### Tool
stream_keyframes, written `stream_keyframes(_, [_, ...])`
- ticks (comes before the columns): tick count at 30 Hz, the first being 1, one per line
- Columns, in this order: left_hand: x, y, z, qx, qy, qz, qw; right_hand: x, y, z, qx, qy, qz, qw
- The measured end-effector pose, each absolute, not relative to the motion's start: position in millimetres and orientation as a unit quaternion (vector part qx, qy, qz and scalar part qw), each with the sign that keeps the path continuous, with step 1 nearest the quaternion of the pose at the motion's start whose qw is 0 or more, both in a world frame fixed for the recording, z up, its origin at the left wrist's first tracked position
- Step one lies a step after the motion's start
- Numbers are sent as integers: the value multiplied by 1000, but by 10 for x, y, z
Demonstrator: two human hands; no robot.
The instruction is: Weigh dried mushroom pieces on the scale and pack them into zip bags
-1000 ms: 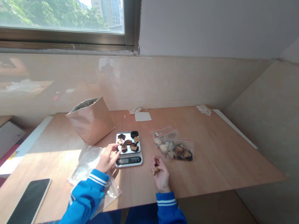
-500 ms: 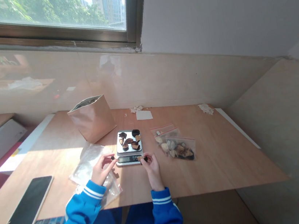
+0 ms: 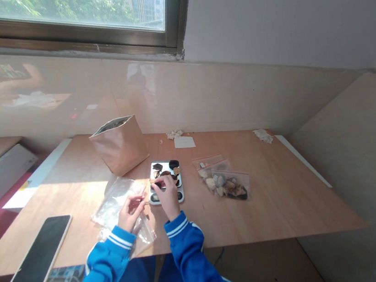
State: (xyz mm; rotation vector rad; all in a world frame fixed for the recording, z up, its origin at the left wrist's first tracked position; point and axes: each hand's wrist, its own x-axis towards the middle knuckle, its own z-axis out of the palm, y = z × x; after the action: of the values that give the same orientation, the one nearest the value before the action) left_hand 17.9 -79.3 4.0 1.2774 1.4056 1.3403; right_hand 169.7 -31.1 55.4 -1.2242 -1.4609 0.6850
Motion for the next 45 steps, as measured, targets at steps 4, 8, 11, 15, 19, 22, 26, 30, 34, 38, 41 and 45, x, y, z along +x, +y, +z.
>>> stream_keyframes(4, [197, -806, 35, 495, 563, 533, 392, 1592, -215, 508, -512, -676, 228, 479])
stream_keyframes(8, [207, -808, 40, 491, 562, 536, 396, 1667, -150, 398, -526, -708, 169, 441])
stream_keyframes(11, [199, -811, 58, 498, 556, 530, 403, 1774, -102, 324, -531, -712, 143, 437])
stream_keyframes(15, [190, -813, 60, 508, 557, 525, 395, 1866, -94, 355, -530, -718, 122, 434])
stream_keyframes(19, [182, -816, 44, 505, 551, 528, 402, 1829, -304, 514, -520, -709, 154, 452])
stream_keyframes(22, [172, -827, 49, 518, 536, 530, 404, 1719, -610, 571, -493, -698, 244, 459])
stream_keyframes(26, [167, -843, 56, 530, 500, 551, 407, 1552, -958, 474, -471, -666, 360, 452])
stream_keyframes(30, [172, -847, 41, 521, 487, 550, 435, 1500, -1035, 334, -482, -620, 390, 481])
stream_keyframes(34, [174, -853, 52, 520, 476, 537, 463, 1582, -1016, 293, -479, -613, 387, 495])
stream_keyframes(38, [174, -870, 101, 534, 455, 489, 519, 1673, -1101, 317, -487, -615, 365, 500])
stream_keyframes(41, [177, -884, 141, 559, 438, 450, 541, 1757, -1173, 334, -496, -619, 352, 497])
stream_keyframes(45, [194, -911, 175, 599, 451, 431, 502, 2055, -1147, 274, -545, -621, 272, 494])
